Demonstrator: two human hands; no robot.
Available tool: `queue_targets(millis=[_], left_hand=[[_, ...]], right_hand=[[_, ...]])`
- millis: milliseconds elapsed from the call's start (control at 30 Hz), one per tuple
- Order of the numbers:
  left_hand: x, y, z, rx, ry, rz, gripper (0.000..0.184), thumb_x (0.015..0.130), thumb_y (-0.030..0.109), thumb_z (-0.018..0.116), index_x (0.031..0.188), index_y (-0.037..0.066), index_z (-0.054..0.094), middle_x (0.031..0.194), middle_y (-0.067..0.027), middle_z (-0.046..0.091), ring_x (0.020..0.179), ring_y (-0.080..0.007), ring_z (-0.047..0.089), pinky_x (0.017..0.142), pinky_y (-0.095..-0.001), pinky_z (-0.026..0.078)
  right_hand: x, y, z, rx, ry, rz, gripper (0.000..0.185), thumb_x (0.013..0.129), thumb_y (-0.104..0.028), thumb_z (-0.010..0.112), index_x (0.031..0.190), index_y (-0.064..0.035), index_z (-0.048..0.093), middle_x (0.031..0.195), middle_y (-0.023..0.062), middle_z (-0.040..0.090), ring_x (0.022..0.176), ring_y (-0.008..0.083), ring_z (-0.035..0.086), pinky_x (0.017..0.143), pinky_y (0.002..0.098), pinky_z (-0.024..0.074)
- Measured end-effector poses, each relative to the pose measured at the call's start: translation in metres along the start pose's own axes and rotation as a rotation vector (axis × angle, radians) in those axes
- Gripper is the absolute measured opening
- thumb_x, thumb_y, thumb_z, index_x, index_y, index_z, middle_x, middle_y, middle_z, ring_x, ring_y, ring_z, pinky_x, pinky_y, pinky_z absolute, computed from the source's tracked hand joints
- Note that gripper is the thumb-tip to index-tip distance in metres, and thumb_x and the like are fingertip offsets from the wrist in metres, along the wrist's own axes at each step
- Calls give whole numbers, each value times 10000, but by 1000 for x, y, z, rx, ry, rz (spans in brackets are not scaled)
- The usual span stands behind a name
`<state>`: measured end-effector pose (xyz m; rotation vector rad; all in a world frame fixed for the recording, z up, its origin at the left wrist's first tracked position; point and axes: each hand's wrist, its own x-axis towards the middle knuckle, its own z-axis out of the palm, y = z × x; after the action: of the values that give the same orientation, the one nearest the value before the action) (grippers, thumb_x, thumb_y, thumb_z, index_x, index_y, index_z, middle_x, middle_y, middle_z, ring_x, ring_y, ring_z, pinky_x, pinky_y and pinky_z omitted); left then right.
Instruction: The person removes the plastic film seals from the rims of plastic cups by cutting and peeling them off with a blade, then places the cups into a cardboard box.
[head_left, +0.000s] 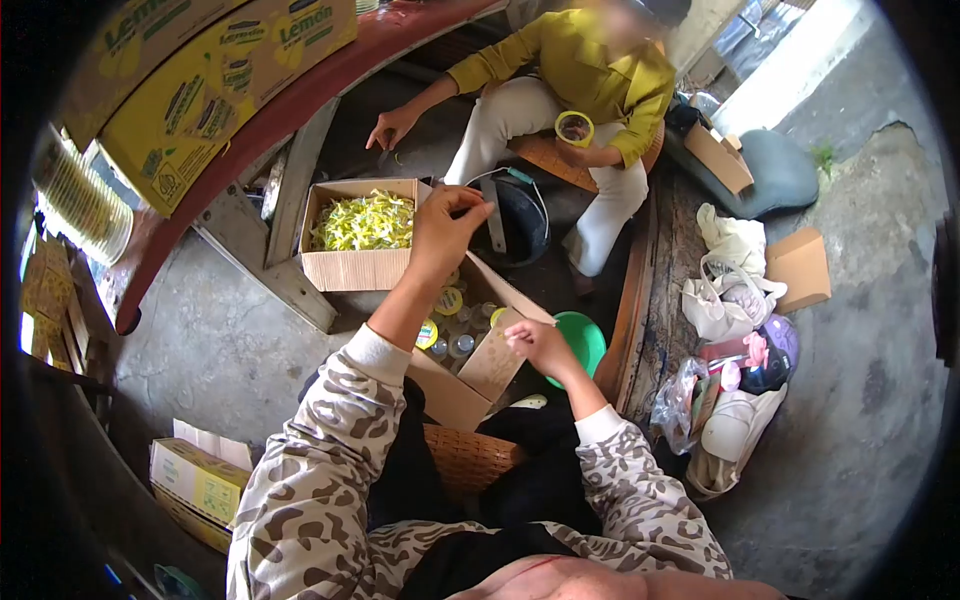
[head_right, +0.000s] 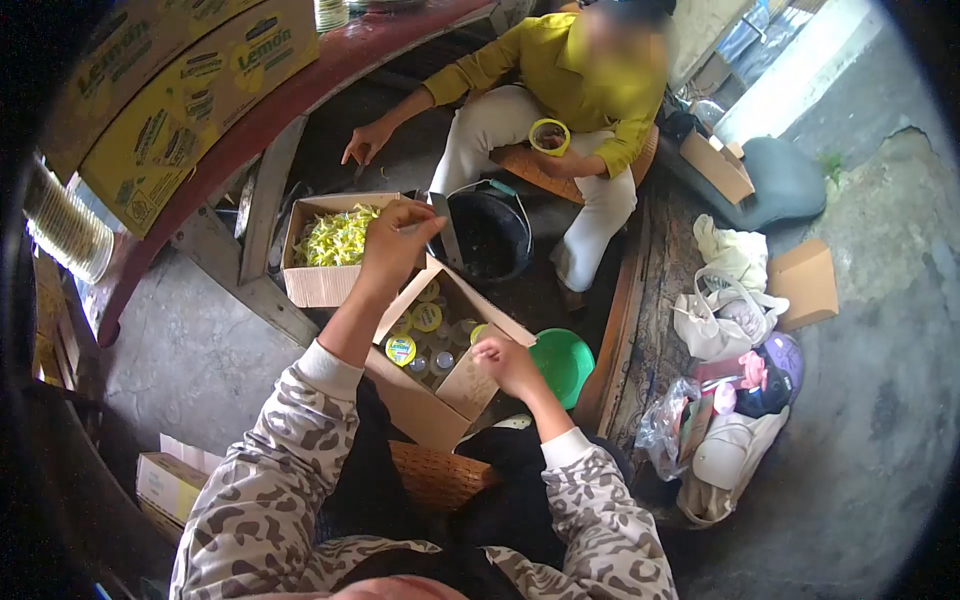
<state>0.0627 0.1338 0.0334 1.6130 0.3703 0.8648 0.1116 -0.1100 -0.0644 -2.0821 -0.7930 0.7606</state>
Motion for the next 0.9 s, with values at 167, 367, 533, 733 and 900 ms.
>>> queue_targets(millis=[167, 367, 533, 733, 900], left_hand=[[18, -6, -15, -12, 187, -21, 167, 798, 122, 767, 876, -12, 707, 964, -103, 654, 912, -214, 667, 827, -315, 503], [22, -6, -19, 27, 174, -89, 189, 812, 144, 769, 903, -11, 710, 1012, -80, 663, 971, -180, 644, 880, -292, 477], [23, -11, -15, 1, 185, -67, 184, 811, 134, 761, 910, -12, 706, 1023, -86, 665, 956, -191, 660, 877, -296, 495], [28, -15, -10, -42, 198, -50, 158, 801, 121, 759, 866, -12, 701, 931, -95, 646, 863, -199, 660, 795, -306, 508], [24, -9, -9, 27, 179, -37, 151, 805, 116, 756, 874, -7, 704, 951, -85, 644, 891, -191, 648, 810, -303, 505]], right_hand=[[48, -22, 3, -118, -410, -126, 165, 857, -131, 653, 962, -10, 694, 841, 83, 718, 753, 157, 684, 699, 301, 533], [168, -5, -17, 100, -97, 22, 283, 898, -125, 639, 1140, 22, 632, 940, 99, 700, 708, 155, 677, 652, 290, 554], [227, 37, -14, 99, 211, 213, 522, 886, -162, 673, 1351, 14, 515, 1154, 155, 664, 796, 195, 693, 662, 320, 560], [225, -5, 10, -266, 403, -222, 415, 860, -137, 672, 1248, -13, 592, 1144, 248, 648, 953, 310, 680, 845, 359, 524], [229, -25, -8, -195, 534, -162, 231, 844, -64, 639, 1067, -47, 697, 1299, 197, 561, 1098, 370, 596, 928, 424, 501]])
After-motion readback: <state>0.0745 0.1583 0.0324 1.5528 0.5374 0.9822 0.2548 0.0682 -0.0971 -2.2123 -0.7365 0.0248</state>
